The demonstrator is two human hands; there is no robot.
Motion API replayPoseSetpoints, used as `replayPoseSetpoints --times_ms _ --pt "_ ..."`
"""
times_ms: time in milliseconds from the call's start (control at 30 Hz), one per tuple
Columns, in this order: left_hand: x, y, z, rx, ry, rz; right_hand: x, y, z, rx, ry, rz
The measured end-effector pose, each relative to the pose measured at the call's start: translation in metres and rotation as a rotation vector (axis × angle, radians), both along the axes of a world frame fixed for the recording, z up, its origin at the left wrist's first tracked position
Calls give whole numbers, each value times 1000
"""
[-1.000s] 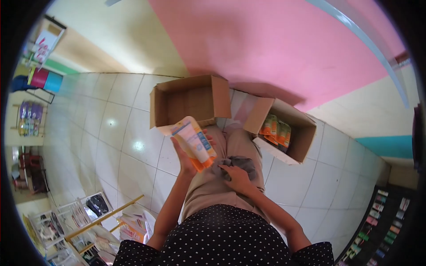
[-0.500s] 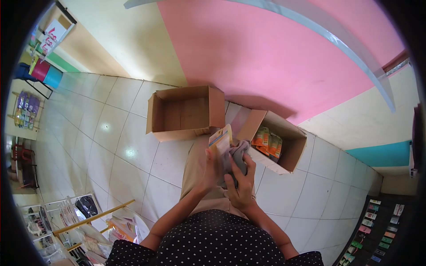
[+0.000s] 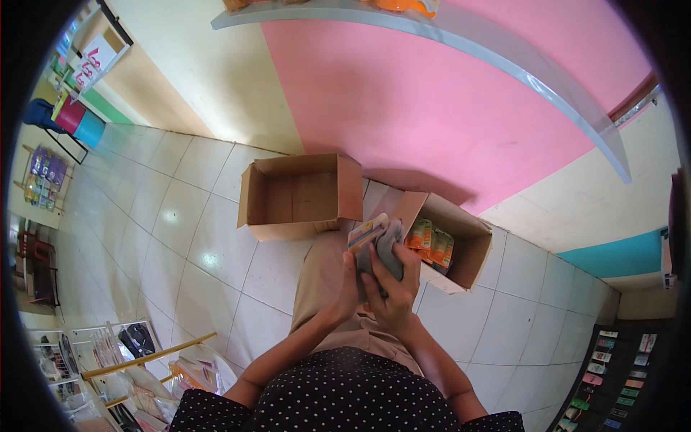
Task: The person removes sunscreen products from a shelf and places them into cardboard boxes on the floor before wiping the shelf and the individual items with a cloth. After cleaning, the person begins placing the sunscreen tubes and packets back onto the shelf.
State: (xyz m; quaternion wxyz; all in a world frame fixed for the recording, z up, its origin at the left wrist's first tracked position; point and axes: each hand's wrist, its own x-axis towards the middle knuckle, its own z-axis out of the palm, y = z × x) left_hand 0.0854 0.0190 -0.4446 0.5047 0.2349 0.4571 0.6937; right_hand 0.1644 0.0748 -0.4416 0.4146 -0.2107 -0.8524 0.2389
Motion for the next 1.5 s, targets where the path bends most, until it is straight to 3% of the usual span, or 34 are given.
replayPoseSetpoints --times_ms 200,267,467,600,667,933,1000,1133,1400,1500 --pt "-3 0 4 -19 94 -30 -17 18 19 -150 64 -26" --pt "-5 1 5 -26 128 -36 -16 15 18 -356 161 -52" --pt "-5 4 13 -66 195 -44 -10 11 30 -69 63 -36" --pt "-8 -3 12 -69 185 -79 -10 24 17 -157 140 -28" --pt "-13 -5 6 -76 154 -123 -13 30 11 -407 262 -81" --pt "-13 6 31 -11 172 -92 -9 18 15 -185 155 -108" --pt "-14 9 24 -7 -80 2 -6 15 14 -161 124 -99" --pt "-26 12 19 126 -316 70 7 -3 2 -106 28 -2" --pt "-10 7 24 -76 165 222 -16 15 11 -329 133 -102" --pt "-14 5 33 -176 157 290 -17 17 7 -426 137 -50"
